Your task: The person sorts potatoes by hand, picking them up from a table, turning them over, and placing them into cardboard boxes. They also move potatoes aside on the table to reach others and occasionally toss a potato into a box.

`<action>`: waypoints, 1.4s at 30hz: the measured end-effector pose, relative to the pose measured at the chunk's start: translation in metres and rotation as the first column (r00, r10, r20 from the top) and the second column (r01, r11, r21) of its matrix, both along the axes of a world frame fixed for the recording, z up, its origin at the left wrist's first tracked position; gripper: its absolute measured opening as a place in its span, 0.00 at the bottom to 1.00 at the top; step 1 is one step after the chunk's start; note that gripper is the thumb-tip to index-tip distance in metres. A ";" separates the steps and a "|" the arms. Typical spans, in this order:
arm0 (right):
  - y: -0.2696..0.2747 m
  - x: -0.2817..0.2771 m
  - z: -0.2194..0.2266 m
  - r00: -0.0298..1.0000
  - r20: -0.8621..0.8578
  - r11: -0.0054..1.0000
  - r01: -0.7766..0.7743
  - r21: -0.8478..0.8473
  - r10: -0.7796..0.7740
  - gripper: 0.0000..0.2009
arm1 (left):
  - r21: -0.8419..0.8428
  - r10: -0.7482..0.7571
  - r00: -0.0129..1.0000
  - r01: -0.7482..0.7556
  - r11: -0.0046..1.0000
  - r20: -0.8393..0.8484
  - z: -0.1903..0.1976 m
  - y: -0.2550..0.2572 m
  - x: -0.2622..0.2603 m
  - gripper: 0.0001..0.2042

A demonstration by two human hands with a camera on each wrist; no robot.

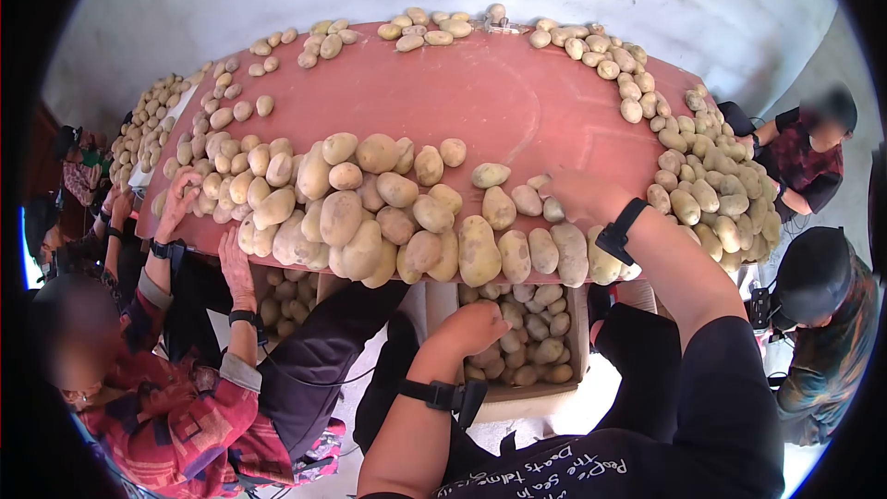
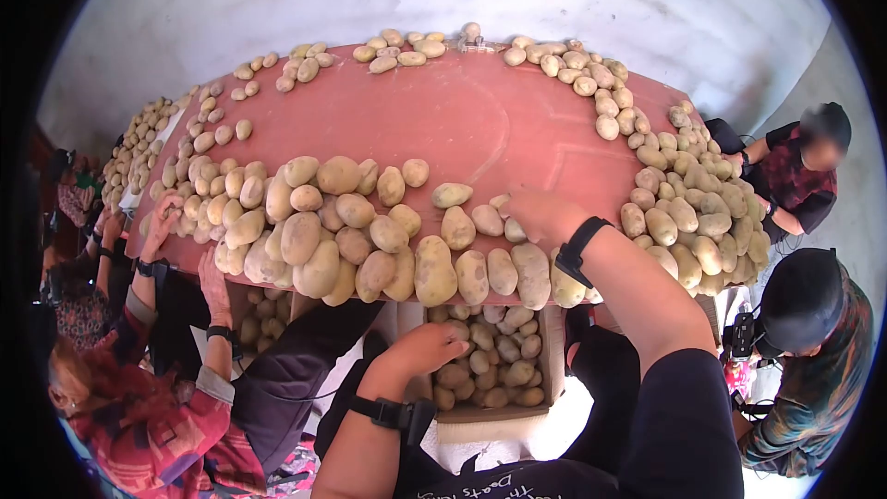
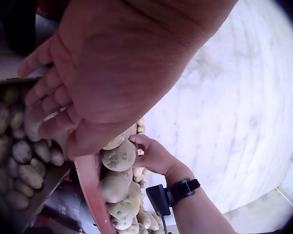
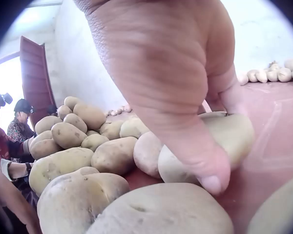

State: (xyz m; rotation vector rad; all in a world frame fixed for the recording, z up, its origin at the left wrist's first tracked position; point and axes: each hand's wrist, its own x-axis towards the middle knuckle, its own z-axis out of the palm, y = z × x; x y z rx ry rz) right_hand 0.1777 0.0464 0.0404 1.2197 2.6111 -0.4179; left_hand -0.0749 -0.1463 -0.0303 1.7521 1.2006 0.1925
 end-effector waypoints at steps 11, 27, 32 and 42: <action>-0.006 -0.026 0.016 0.979 -0.173 0.989 0.085 -0.117 -0.105 0.26 | 0.022 -0.003 1.000 0.003 1.000 -0.005 -0.001 -0.001 0.000 0.18; -0.152 -0.048 0.031 0.748 -0.623 0.924 0.037 0.382 0.228 0.09 | -0.034 0.141 0.977 -0.148 0.988 -0.158 0.019 0.003 -0.021 0.18; -0.214 -0.053 -0.085 0.889 -0.442 0.964 -0.007 -0.267 -0.116 0.13 | 0.091 0.230 0.959 -0.217 0.972 -0.167 0.013 0.002 -0.021 0.16; -0.190 -0.092 -0.223 0.756 0.015 0.695 0.609 -0.383 -0.654 0.37 | 0.076 0.234 0.957 -0.224 0.972 -0.172 0.022 0.003 -0.021 0.18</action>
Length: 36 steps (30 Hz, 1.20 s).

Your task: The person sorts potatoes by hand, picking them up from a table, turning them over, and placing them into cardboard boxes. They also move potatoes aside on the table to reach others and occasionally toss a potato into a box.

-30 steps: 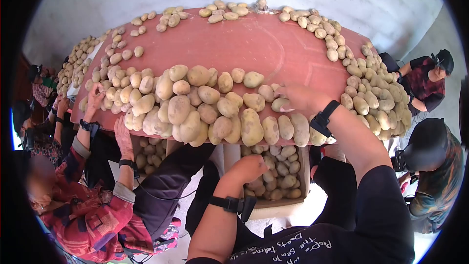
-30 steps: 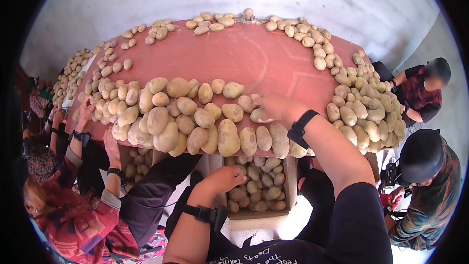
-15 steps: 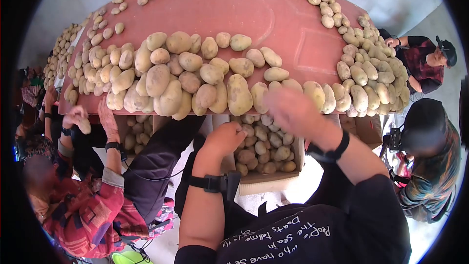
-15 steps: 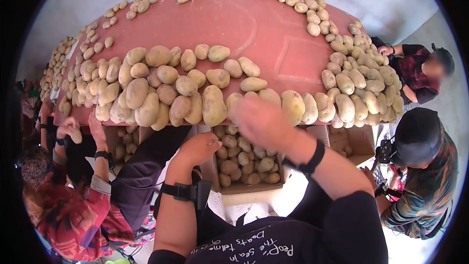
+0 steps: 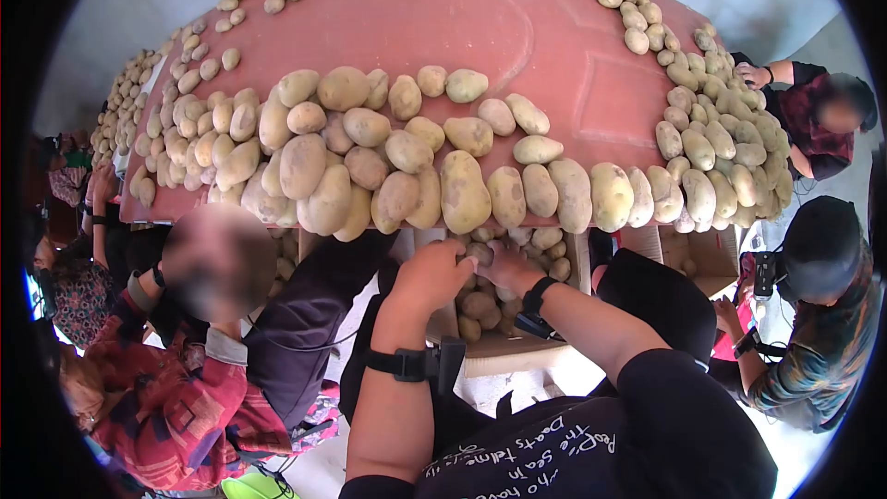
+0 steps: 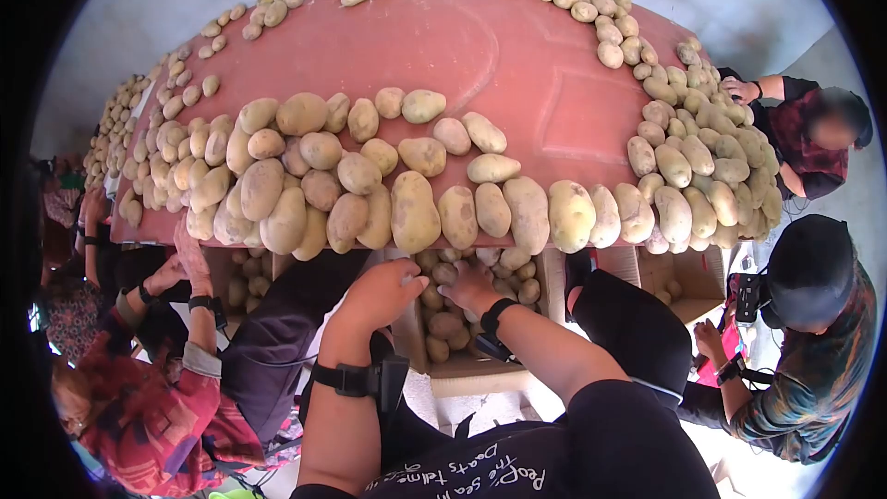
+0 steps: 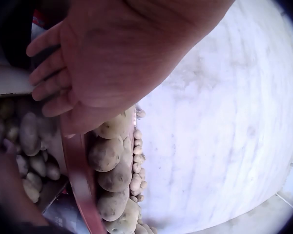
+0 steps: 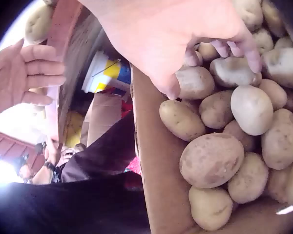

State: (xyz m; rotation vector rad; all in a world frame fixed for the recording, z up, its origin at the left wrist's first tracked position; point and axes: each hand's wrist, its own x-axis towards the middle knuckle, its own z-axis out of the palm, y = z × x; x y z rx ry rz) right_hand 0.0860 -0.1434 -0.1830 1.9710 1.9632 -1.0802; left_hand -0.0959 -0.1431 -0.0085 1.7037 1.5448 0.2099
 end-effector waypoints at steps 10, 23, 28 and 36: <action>0.008 0.016 -0.038 0.970 -0.144 0.981 -0.187 0.059 0.194 0.32 | -0.087 -0.101 0.994 0.097 0.991 -0.034 -0.004 0.002 0.011 0.19; 0.017 0.054 -0.208 0.742 -0.600 0.953 0.203 -0.225 -0.300 0.38 | -0.018 -0.100 0.992 0.102 0.995 0.080 -0.012 -0.004 0.017 0.16; -0.001 0.048 -0.049 0.974 -0.225 0.995 -0.035 -0.098 0.013 0.33 | 0.037 -0.178 0.978 0.175 0.984 0.106 -0.029 -0.003 0.016 0.18; -0.023 0.073 0.179 0.780 -0.624 0.879 -0.323 -0.350 0.039 0.28 | 0.001 -0.152 0.982 0.153 0.988 0.109 -0.016 -0.003 0.007 0.17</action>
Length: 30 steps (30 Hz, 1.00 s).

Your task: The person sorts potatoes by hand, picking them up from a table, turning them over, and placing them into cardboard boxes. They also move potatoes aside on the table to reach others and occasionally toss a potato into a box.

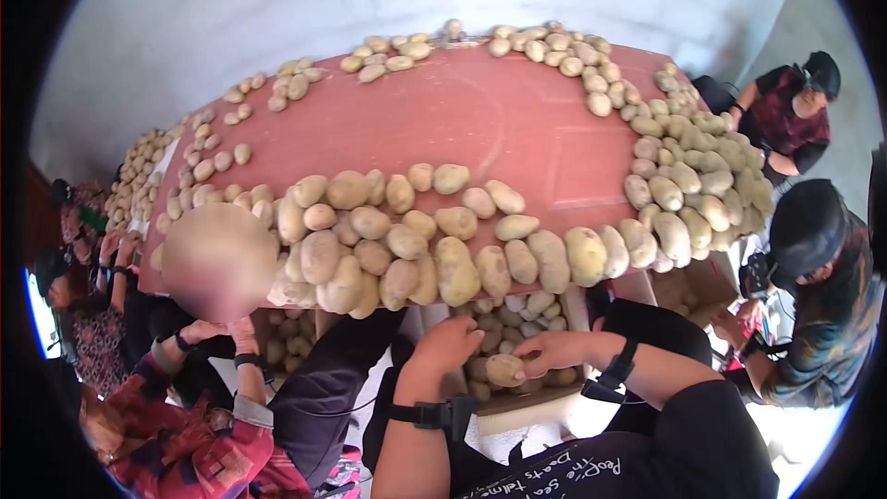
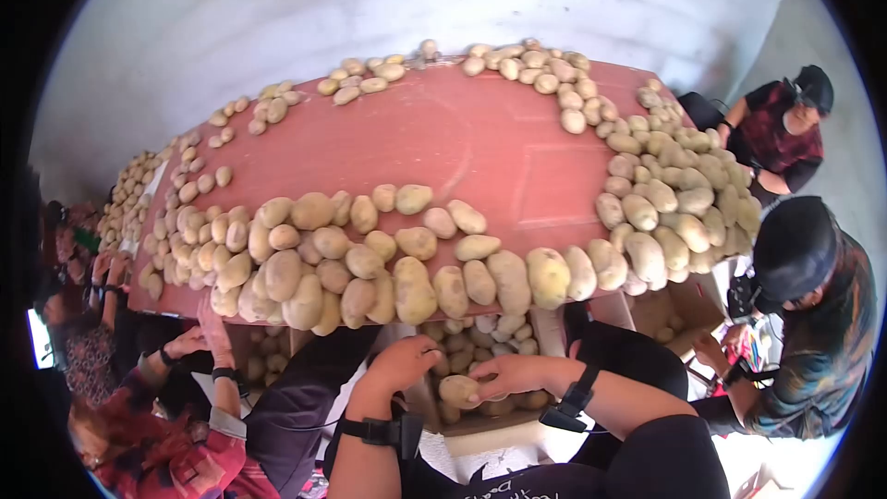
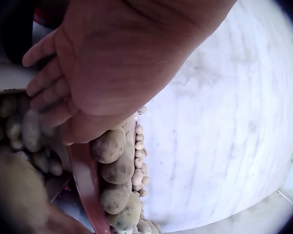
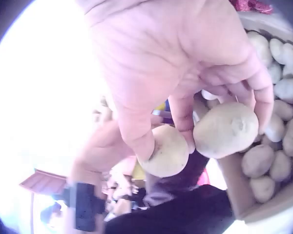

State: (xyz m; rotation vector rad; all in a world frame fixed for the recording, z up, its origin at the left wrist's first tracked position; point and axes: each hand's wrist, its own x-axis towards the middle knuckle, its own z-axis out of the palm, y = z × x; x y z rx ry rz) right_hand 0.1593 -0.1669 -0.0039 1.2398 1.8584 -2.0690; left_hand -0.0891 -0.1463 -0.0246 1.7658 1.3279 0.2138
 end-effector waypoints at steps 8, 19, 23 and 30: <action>0.096 0.056 0.125 0.887 -0.366 0.921 0.356 0.159 -0.280 0.34 | -0.005 -0.039 0.999 0.039 0.999 -0.012 -0.008 0.001 0.010 0.17; 0.194 0.057 0.067 0.797 0.143 0.808 0.568 0.157 -0.588 0.36 | -0.038 -0.062 0.998 0.063 0.997 0.028 0.001 0.006 0.007 0.17; 0.199 0.034 0.088 0.899 0.267 0.845 0.175 0.506 -0.347 0.31 | -0.054 -0.048 0.999 0.049 0.997 0.017 0.005 0.005 0.003 0.17; 0.170 -0.036 0.097 0.897 0.429 0.276 -0.387 0.880 -0.111 0.16 | -0.039 -0.017 0.998 0.019 0.999 0.053 0.000 0.000 -0.001 0.18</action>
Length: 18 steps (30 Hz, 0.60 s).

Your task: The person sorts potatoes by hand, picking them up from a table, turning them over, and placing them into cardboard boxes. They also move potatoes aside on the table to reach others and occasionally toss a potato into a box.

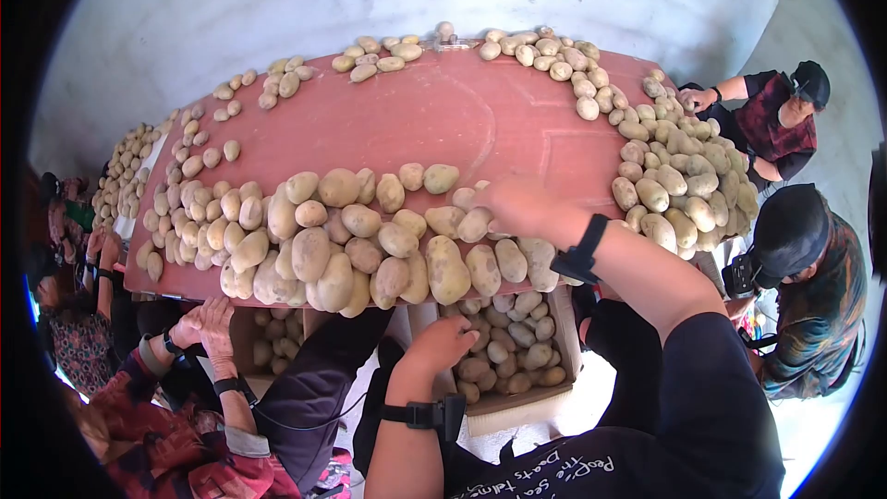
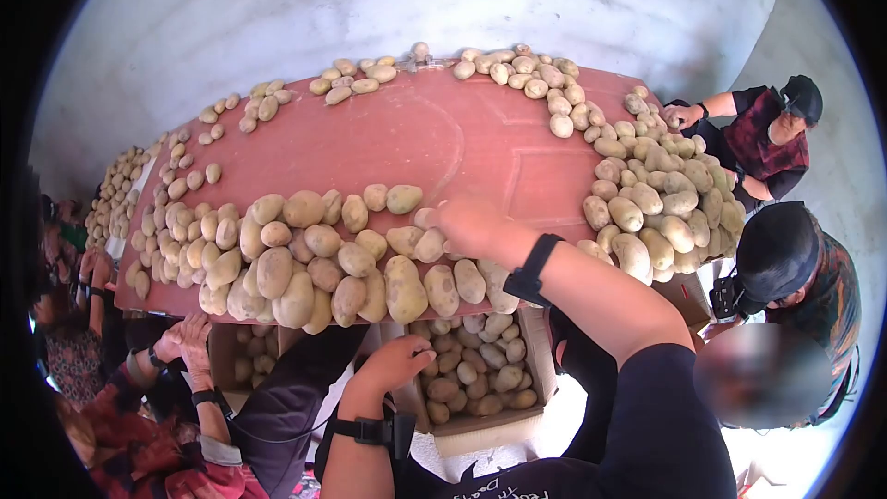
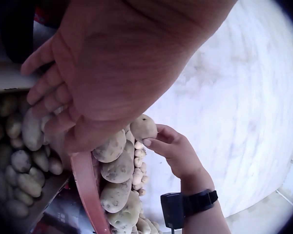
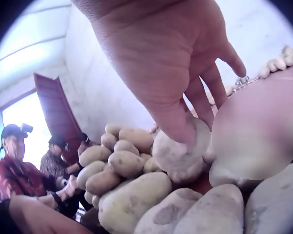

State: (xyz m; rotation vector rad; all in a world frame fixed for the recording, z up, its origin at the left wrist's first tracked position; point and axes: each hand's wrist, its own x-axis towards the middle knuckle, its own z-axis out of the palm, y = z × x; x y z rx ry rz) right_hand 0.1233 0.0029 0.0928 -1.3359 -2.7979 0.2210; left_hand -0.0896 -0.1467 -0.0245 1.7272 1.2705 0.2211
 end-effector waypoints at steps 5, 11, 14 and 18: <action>0.014 -0.015 -0.030 0.976 0.209 0.975 -0.104 0.194 0.062 0.11 | 0.027 0.012 1.000 -0.013 1.000 0.011 0.001 -0.001 -0.001 0.18; 0.009 -0.021 -0.033 0.993 0.102 0.991 -0.067 0.117 0.055 0.08 | 0.104 0.048 0.999 -0.049 0.993 0.005 -0.013 0.000 -0.001 0.18; -0.024 -0.025 0.008 0.939 -0.330 0.983 -0.037 0.181 0.096 0.17 | 0.096 0.036 0.999 -0.034 0.995 -0.024 -0.012 0.001 -0.003 0.18; -0.113 -0.021 0.059 0.683 -0.703 0.848 0.239 0.473 0.199 0.24 | -0.001 0.049 0.994 -0.050 0.999 -0.101 0.007 0.001 -0.003 0.22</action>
